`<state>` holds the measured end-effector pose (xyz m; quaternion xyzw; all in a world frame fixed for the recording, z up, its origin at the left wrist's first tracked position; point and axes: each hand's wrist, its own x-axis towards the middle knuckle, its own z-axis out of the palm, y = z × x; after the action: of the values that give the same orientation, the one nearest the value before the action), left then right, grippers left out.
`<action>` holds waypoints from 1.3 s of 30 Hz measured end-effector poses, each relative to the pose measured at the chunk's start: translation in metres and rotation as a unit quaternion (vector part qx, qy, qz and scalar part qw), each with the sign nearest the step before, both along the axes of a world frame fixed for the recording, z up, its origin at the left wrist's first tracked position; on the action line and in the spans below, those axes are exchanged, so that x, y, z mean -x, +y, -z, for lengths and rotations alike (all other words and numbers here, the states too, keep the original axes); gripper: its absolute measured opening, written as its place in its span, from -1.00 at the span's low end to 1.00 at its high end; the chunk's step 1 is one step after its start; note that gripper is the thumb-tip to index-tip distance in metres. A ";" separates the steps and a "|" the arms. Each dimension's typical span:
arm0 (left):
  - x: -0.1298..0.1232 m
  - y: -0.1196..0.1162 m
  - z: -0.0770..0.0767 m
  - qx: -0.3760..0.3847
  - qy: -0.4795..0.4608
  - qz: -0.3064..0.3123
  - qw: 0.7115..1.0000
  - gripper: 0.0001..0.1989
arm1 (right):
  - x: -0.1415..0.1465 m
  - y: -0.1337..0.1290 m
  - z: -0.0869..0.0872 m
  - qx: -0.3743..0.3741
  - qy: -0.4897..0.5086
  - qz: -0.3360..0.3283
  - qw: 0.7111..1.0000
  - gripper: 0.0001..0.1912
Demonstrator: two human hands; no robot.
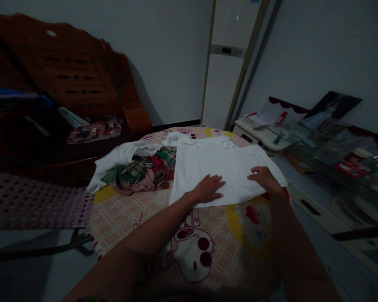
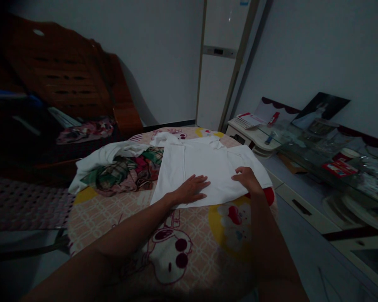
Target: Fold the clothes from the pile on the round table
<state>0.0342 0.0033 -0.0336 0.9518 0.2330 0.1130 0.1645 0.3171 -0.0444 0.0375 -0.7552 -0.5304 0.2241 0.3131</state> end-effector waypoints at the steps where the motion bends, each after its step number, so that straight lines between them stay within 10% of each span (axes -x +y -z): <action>1: 0.000 0.001 0.001 0.023 -0.027 0.001 0.999 -0.44 | 0.004 -0.002 -0.003 -0.006 0.023 -0.008 1.000 -0.78; 5: -0.004 0.005 0.003 0.169 -0.193 -0.024 0.966 -0.46 | 0.033 -0.003 -0.010 -0.001 0.095 -0.081 0.992 -0.65; 11: -0.015 0.007 0.009 0.473 -0.319 -0.063 0.819 -0.21 | 0.079 0.000 0.011 0.095 0.120 -0.224 0.963 -0.68; 16: -0.021 0.004 0.007 0.579 -0.336 -0.072 0.739 -0.30 | 0.078 0.008 0.012 0.130 0.161 -0.273 0.939 -0.74; 20: -0.024 0.003 0.007 0.585 -0.330 -0.086 0.736 -0.35 | 0.065 0.045 0.000 -0.023 -0.022 -0.065 0.997 -0.77; 27: -0.021 0.002 0.007 0.575 -0.316 -0.086 0.750 -0.45 | 0.056 0.125 0.012 -0.007 -0.338 -0.052 0.940 -0.65; 33: -0.019 0.003 0.013 0.553 -0.307 -0.075 0.771 -0.49 | 0.056 0.162 0.030 0.027 -0.403 -0.118 0.907 -0.61; 39: -0.015 0.004 0.012 0.532 -0.284 -0.069 0.795 -0.49 | 0.048 0.187 0.020 -0.022 -0.163 -0.060 0.985 -0.73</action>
<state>0.0492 0.0069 -0.0461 0.6210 0.2643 0.2473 0.6952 0.2690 0.1423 0.0170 -0.7412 -0.6238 0.1046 0.2247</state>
